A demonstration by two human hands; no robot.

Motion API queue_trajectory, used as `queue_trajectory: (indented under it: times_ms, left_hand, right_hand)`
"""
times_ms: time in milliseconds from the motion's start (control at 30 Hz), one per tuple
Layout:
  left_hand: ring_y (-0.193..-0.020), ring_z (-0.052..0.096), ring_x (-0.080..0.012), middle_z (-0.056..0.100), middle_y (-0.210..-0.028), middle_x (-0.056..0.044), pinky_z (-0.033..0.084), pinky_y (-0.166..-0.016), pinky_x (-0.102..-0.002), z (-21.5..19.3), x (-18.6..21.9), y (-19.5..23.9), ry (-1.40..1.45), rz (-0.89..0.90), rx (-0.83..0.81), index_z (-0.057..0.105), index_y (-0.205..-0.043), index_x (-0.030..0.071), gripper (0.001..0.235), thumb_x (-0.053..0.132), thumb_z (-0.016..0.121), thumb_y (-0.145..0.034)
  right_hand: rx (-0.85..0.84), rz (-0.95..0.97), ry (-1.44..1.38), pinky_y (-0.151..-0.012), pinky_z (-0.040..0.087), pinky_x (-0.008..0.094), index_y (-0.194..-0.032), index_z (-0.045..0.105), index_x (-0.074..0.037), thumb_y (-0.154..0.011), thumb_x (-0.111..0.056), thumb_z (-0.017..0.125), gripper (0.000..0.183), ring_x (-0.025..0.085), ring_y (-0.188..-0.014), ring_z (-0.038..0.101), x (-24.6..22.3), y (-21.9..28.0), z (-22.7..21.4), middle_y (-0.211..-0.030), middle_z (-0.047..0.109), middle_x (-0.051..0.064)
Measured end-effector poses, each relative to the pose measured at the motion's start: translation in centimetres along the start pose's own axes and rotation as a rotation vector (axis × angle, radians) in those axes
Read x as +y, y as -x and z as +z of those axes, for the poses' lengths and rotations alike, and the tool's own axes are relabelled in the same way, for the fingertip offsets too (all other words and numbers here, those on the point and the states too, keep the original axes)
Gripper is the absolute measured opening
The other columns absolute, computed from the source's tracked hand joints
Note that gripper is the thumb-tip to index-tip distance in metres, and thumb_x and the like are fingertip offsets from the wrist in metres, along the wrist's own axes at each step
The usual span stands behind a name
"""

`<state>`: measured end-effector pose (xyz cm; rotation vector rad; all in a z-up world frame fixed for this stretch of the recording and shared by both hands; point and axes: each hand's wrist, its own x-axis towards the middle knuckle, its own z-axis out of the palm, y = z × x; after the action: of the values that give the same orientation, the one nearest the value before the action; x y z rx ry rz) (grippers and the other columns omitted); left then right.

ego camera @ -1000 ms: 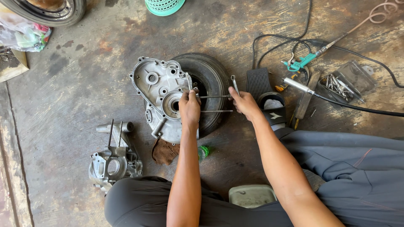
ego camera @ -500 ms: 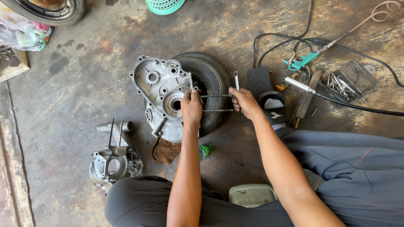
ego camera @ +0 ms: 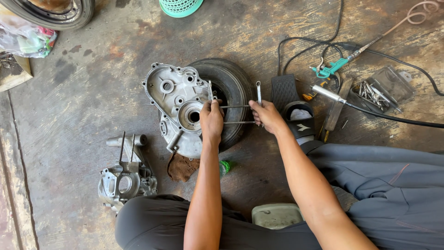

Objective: The person sits on the floor and uses a wrench to tighten bolts on a disassembled engine casing. They then stand up, pick up a cylinder block, and wipe it with a cloth before placing it back down.

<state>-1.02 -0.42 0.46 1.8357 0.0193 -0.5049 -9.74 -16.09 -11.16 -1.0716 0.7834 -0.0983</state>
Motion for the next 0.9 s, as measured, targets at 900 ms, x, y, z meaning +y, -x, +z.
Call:
queue_trajectory:
  times_ms: [900]
  left_hand:
    - [-0.068,0.055,-0.0179,0.059,-0.065,-0.005,0.045,-0.068,-0.035,1.1,-0.1,0.7,-0.063,0.001,-0.005,0.072,-0.108,0.004,0.036,0.026,0.044,-0.103]
  right_hand:
    - [-0.002,0.049,-0.028,-0.043,0.033,0.027,-0.086,0.053,-0.011,-0.103,-0.044,0.060,0.037,0.009,-0.047,0.039,-2.4,1.7,0.3,-0.061,0.039,-0.001]
